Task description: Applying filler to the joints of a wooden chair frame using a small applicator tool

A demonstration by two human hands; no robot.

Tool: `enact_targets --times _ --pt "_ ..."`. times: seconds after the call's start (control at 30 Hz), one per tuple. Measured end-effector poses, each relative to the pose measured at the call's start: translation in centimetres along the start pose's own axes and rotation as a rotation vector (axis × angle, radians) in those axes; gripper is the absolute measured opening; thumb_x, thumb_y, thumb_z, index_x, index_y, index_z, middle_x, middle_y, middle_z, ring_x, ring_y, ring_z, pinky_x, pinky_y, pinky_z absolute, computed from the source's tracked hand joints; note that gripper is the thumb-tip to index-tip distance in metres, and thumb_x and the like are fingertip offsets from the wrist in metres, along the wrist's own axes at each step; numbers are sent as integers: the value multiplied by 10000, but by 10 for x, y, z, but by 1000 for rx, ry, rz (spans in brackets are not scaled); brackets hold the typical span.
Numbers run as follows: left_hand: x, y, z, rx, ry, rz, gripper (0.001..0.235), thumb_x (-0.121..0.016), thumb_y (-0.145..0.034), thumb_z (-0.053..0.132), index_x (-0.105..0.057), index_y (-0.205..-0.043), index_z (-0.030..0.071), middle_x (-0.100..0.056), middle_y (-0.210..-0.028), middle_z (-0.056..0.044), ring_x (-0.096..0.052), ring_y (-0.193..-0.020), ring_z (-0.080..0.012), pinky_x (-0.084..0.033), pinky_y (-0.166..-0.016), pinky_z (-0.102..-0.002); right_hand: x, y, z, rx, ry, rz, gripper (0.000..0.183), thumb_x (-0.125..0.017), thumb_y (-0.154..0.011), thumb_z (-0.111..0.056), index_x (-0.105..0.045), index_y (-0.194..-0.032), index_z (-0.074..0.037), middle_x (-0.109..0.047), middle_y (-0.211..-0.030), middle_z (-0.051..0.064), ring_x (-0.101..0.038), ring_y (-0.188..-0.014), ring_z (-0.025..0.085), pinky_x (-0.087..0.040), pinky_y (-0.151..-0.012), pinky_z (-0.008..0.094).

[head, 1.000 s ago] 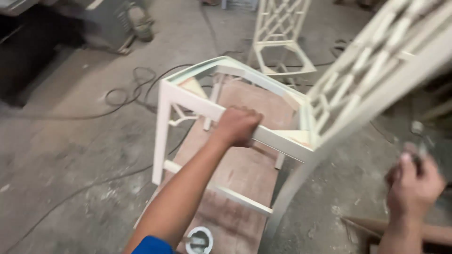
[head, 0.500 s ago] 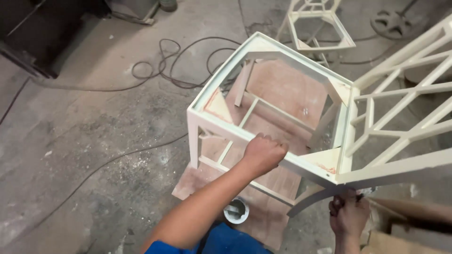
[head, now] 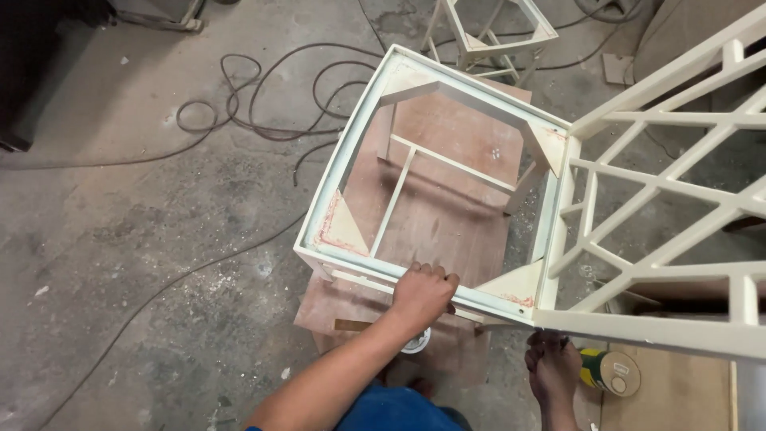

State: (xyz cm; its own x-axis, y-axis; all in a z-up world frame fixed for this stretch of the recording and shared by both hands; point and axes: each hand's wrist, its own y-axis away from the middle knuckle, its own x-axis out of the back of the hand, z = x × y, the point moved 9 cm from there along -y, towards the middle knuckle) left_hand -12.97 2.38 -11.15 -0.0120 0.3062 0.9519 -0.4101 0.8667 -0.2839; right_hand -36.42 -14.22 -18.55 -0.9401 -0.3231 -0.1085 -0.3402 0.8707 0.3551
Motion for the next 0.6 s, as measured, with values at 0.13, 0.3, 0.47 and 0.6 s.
enact_targets --times 0.13,0.3,0.47,0.6 --pt "27 -7 -7 31 -49 107 378 -853 -637 494 -700 -827 204 -685 -745 -29 -678 -689 -300 -499 -646 -425 -5 -5 -24 30 214 -10 464 -642 -1057 -431 -553 -835 -33 -586 -735 151 -391 -540 144 -268 -436 309" --pt "72 35 43 -153 128 220 615 -836 -701 432 -631 -1191 121 -656 -1186 -134 -618 -1162 -359 -454 -1010 -532 -3 -5 -18 63 173 -145 223 -543 -1033 -182 -547 -878 -22 -638 -801 203 -303 -500 115 -209 -436 292" --pt "1 154 99 -223 625 -216 474 -675 -902 471 -688 -1203 104 -733 -1051 -119 -687 -987 -340 -494 -828 -441 13 25 18 40 73 -305 613 -576 -1007 -319 -446 -1548 -61 -642 -876 211 -277 -439 53 -236 -398 225" --pt "-110 228 6 835 1033 -601 440 -833 -760 507 -710 -1055 204 -743 -873 -16 -693 -773 -139 -529 -642 -300 52 71 79 -154 579 -220 461 -527 -927 -187 -647 -1356 -69 -654 -780 73 -429 -492 148 -330 -430 302"
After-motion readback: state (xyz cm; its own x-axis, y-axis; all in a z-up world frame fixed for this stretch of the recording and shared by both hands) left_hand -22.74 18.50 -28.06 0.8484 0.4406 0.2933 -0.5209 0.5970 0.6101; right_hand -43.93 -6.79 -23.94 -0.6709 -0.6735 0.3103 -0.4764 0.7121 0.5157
